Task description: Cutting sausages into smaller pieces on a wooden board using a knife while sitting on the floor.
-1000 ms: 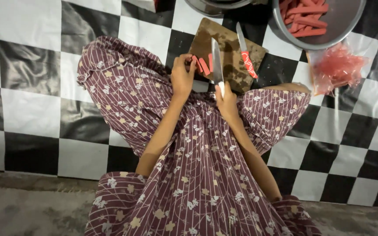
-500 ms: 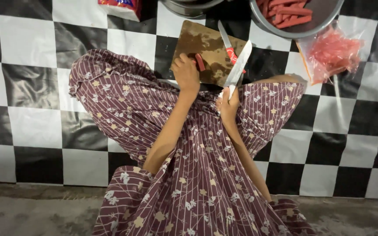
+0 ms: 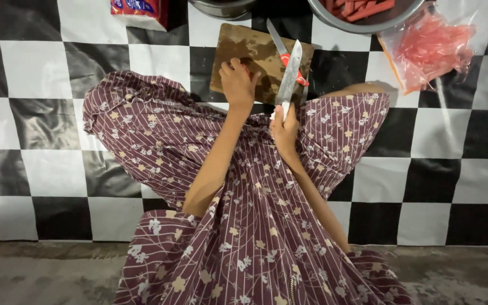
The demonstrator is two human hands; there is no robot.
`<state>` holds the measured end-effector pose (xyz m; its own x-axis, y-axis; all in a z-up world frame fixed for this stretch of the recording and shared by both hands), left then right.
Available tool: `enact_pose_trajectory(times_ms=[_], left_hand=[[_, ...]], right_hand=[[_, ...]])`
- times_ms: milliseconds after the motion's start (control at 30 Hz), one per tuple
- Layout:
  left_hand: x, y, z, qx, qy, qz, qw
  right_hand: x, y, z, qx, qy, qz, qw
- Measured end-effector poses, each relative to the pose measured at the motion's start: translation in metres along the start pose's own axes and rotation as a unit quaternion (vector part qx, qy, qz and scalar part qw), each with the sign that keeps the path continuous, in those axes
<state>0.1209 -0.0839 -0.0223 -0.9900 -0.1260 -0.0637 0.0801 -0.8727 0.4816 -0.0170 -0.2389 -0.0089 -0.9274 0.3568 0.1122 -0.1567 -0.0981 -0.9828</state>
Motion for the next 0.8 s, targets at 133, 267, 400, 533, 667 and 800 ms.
enact_pose_trajectory(times_ms=[133,267,400,533,667,800], left_hand=[[-0.003,0.01,-0.021,-0.084,-0.039,-0.044,0.995],[-0.008,0.012,-0.063,-0.172,-0.075,-0.122,0.975],[-0.016,0.001,-0.082,-0.306,-0.087,-0.198,0.927],[-0.039,-0.045,-0.09,0.025,-0.262,-0.047,0.964],[-0.043,0.104,0.106,0.146,-0.199,-0.242,0.938],[-0.056,0.182,0.224,0.201,-0.071,-0.398,0.892]], right_hand=[[-0.002,-0.004,0.0,0.011,0.01,0.009,1.0],[-0.001,-0.003,-0.003,0.023,0.007,0.013,1.0],[-0.002,-0.016,-0.001,0.023,0.008,0.023,0.999],[-0.004,-0.01,-0.005,0.034,0.004,0.034,0.999],[-0.01,0.021,-0.012,0.02,-0.061,0.046,0.997],[-0.007,0.002,-0.011,0.038,-0.053,0.08,0.995]])
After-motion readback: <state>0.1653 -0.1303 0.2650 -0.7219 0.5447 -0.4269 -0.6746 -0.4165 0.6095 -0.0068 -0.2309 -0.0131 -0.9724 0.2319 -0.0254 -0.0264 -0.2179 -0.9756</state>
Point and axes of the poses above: each hand's wrist, its own x-axis away from the middle knuckle, its own z-axis out of the back of the hand, y = z × x, the point moved 10 cm from there along -x, towards the middle knuckle, and after that the axes turned 1 degree about -y, right-handed, at the moved point
